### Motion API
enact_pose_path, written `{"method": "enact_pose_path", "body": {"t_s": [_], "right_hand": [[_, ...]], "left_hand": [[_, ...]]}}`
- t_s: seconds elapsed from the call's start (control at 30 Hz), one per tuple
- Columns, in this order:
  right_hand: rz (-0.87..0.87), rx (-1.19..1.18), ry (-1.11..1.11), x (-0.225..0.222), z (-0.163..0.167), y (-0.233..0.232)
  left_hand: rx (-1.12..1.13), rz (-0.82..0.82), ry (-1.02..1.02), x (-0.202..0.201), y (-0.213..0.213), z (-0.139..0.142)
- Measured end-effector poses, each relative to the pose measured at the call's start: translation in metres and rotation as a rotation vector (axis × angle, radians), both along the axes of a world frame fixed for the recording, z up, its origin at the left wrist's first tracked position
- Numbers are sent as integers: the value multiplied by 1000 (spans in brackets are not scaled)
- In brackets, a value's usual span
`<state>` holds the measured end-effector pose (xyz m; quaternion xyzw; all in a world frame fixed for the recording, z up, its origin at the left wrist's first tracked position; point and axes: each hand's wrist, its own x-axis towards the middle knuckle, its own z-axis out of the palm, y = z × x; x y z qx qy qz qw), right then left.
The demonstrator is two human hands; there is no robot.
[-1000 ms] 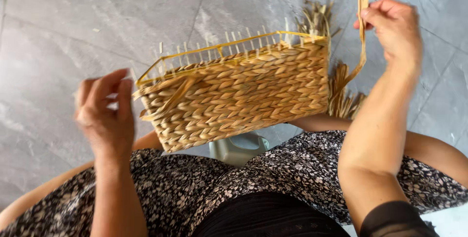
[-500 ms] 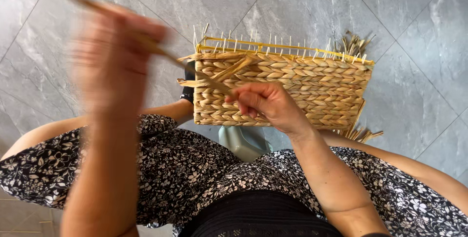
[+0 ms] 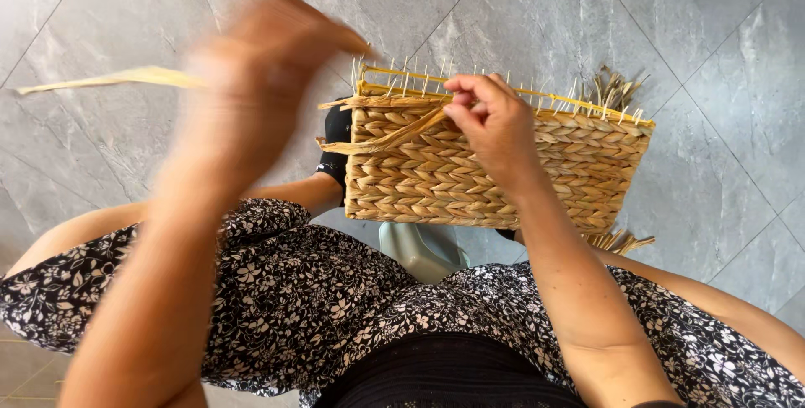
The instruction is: The person sits on the floor weaving a water hyacinth basket, wrapping and tucking palm strips around the rim frame by hand, trimming excess ends with scissors, rotating the basket to work around it, and finally picking up a tied bundle of weaving material.
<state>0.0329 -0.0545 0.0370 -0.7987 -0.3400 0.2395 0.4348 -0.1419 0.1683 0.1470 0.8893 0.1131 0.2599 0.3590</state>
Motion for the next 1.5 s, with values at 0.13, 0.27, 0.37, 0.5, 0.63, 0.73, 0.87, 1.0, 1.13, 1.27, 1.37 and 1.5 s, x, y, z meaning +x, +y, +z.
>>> {"method": "enact_pose_path", "body": {"t_s": [0.13, 0.27, 0.37, 0.5, 0.63, 0.73, 0.87, 1.0, 1.13, 1.27, 1.37, 1.5], "right_hand": [[27, 48, -180, -5, -6, 7], [-7, 105, -329, -12, -15, -3], [-13, 130, -349, -16, -21, -8], [-23, 159, -347, -19, -26, -11], [-29, 164, -377, -20, -28, -13], [-15, 178, -385, -22, -28, -15], [24, 139, -475, -25, -20, -14], [167, 75, -593, -16, -4, -7], [215, 30, -408, 9, 1, 12], [162, -151, -42, 28, -11, 28], [165, -167, 3, 33, -17, 32], [165, -145, -27, 33, -7, 30]], "left_hand": [[-341, -92, 141, 33, -50, -100], [-290, -14, 132, 41, -62, -140], [-253, 10, 167, 44, -61, -131], [-323, -21, 186, 49, -62, -131], [-226, -8, 224, 52, -64, -143], [-127, 19, 256, 55, -68, -144], [69, 42, 258, 60, -75, -139], [216, 18, 256, 59, -73, -136], [208, -75, 136, 46, -60, -126], [197, -129, 191, 27, -59, -118], [271, -127, 353, 30, -65, -122], [184, -38, 428, 43, -67, -131]]}}
